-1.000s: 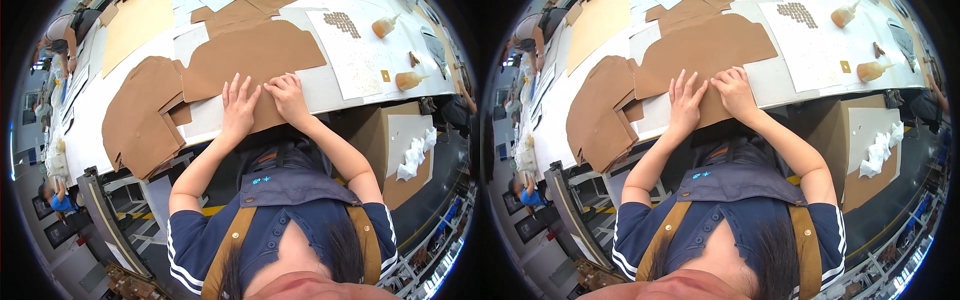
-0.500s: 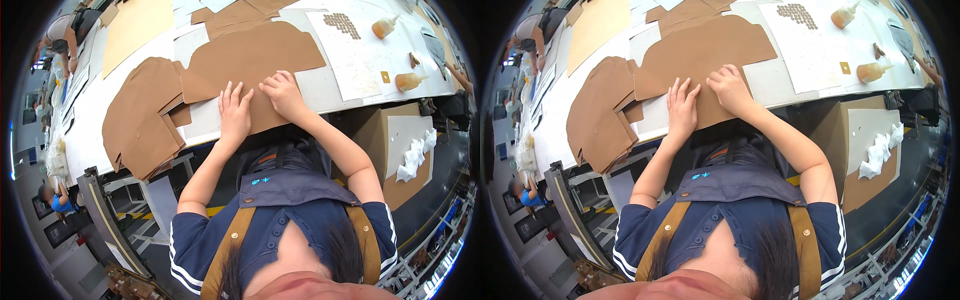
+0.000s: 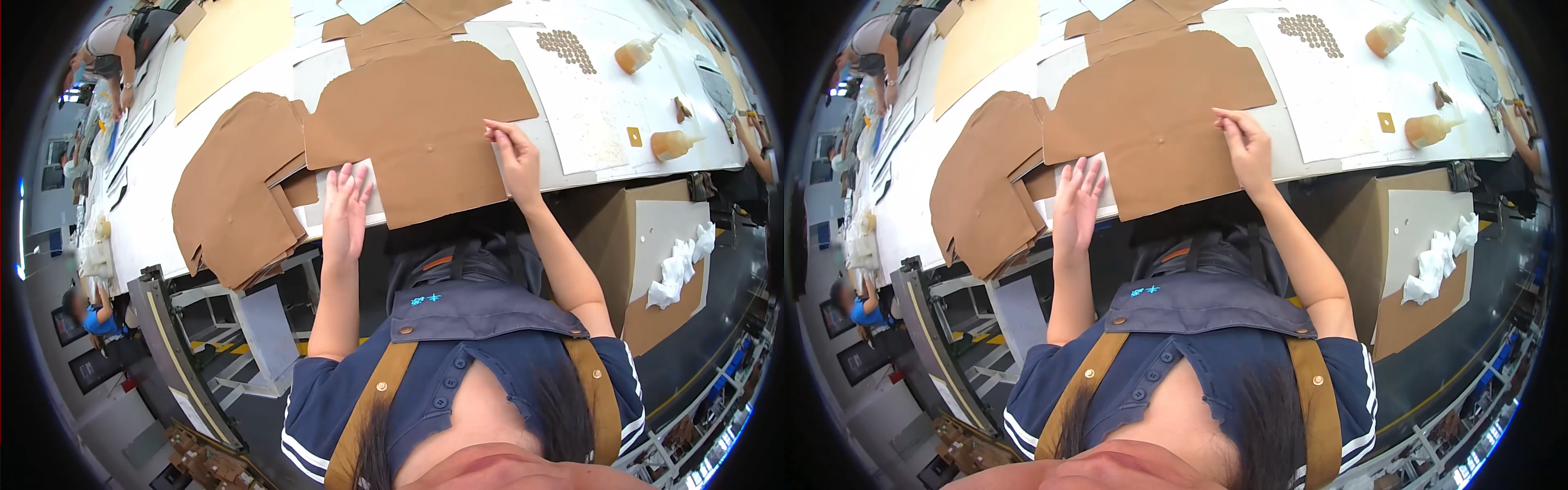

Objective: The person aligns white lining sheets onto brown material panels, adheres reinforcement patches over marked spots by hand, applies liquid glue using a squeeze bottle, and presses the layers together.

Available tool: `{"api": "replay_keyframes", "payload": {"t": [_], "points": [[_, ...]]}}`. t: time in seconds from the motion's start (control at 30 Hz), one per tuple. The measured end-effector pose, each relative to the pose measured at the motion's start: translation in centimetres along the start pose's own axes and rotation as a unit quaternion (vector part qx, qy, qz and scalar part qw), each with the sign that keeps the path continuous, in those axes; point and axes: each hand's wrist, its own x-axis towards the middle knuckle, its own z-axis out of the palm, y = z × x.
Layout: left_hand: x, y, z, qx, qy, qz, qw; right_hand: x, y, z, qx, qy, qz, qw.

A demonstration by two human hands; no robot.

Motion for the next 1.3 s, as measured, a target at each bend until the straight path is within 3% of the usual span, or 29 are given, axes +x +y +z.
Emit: {"api": "replay_keyframes", "payload": {"t": [0.07, 0.1, 0.17, 0.2, 0.27, 0.33, 0.37, 0.47, 0.6, 0.67, 0.7, 0.73, 0.8, 0.83, 0.87, 0.9, 0.93, 0.97, 1.0, 1.03, 1.07, 1.1, 1.13, 1.17, 1.23, 1.27, 1.3], "points": [[2.3, 0.3, -0.6, -0.029, -0.034, -0.01, 0.999, -0.3, 0.6, -0.9, -0.003, 0.023, -0.016, 1.0], [3.6, 0.0, -0.5, -0.011, -0.004, 0.004, 1.0, -0.5, 0.8, -1.2, -0.002, 0.022, -0.015, 1.0], [6.2, 0.5, -0.7, 0.265, -0.017, -0.01, 0.964, -0.6, 1.1, -1.1, -0.035, 0.019, -0.035, 0.999], [7.2, 0.7, -0.8, 0.397, -0.02, -0.019, 0.917, -0.6, 1.0, -1.0, -0.063, 0.011, -0.048, 0.997], [8.5, 0.0, -0.2, 0.543, 0.01, 0.126, 0.83, -0.5, 0.5, -0.6, -0.118, -0.007, -0.075, 0.99], [9.6, -0.6, 0.3, 0.664, 0.048, 0.26, 0.699, -0.4, 0.5, -0.5, -0.148, -0.011, -0.09, 0.985], [10.1, 0.4, 1.0, 0.622, 0.037, 0.129, 0.772, -0.5, 0.5, -0.5, -0.145, -0.011, -0.092, 0.985], [9.3, 2.1, 2.6, 0.441, 0.068, 0.308, 0.84, -0.7, 0.8, -0.6, -0.111, -0.006, -0.058, 0.992], [5.5, 12.2, 0.5, 0.443, 0.26, 0.123, 0.849, -0.8, 0.6, -0.8, -0.116, -0.016, -0.051, 0.992], [3.1, 16.5, -1.0, 0.436, 0.365, 0.163, 0.806, -0.8, 0.5, -0.8, -0.127, -0.02, -0.063, 0.99], [2.8, 18.6, -5.4, 0.482, 0.38, 0.172, 0.771, -0.7, 0.4, -0.8, -0.137, -0.025, -0.071, 0.988], [3.0, 20.3, -9.4, 0.385, 0.355, 0.248, 0.815, -0.7, 0.4, -0.8, -0.148, -0.027, -0.079, 0.986], [2.5, 24.1, -17.9, 0.299, 0.304, 0.261, 0.866, -0.7, 0.4, -0.9, -0.157, -0.032, -0.084, 0.983], [1.8, 25.3, -20.3, 0.247, 0.252, 0.227, 0.908, -0.7, 0.4, -0.9, -0.167, -0.035, -0.091, 0.981], [1.4, 26.7, -24.0, 0.317, 0.281, 0.179, 0.888, -0.7, 0.5, -0.8, -0.176, -0.039, -0.098, 0.979], [2.7, 26.4, -30.1, 0.343, 0.407, 0.23, 0.815, -0.7, 0.5, -0.8, -0.181, -0.041, -0.112, 0.976], [3.5, 26.3, -31.5, 0.424, 0.497, 0.275, 0.705, -0.6, 0.5, -0.7, -0.185, -0.039, -0.126, 0.974], [3.9, 26.2, -31.2, 0.485, 0.595, 0.292, 0.571, -0.6, 0.4, -0.6, -0.191, -0.036, -0.138, 0.971], [4.2, 25.9, -31.0, 0.587, 0.643, 0.293, 0.395, -0.6, 0.4, -0.4, -0.19, -0.035, -0.134, 0.972], [5.6, 24.8, -29.5, 0.601, 0.588, 0.402, 0.362, -0.7, 0.1, -0.3, -0.191, -0.034, -0.129, 0.973], [7.7, 23.0, -25.6, 0.592, 0.524, 0.47, 0.392, -0.7, -0.2, -0.3, -0.193, -0.036, -0.126, 0.972], [9.0, 20.6, -19.2, 0.597, 0.421, 0.483, 0.483, -0.7, -0.3, -0.3, -0.201, -0.039, -0.133, 0.97], [9.0, 18.8, -11.6, 0.61, 0.299, 0.418, 0.603, -0.7, -0.2, -0.3, -0.209, -0.044, -0.14, 0.967], [10.9, 16.7, -7.3, 0.595, 0.209, 0.374, 0.68, -0.7, -0.2, -0.3, -0.216, -0.047, -0.148, 0.964], [20.4, 9.7, -4.8, 0.7, 0.023, 0.446, 0.557, -0.8, -0.2, -0.3, -0.222, -0.05, -0.156, 0.961], [20.6, 7.7, 0.6, 0.682, -0.062, 0.428, 0.59, -0.8, -0.3, -0.4, -0.226, -0.049, -0.159, 0.96], [22.0, 4.7, 4.2, 0.708, -0.086, 0.408, 0.57, -0.9, -0.5, -0.5, -0.23, -0.048, -0.159, 0.959]]}}
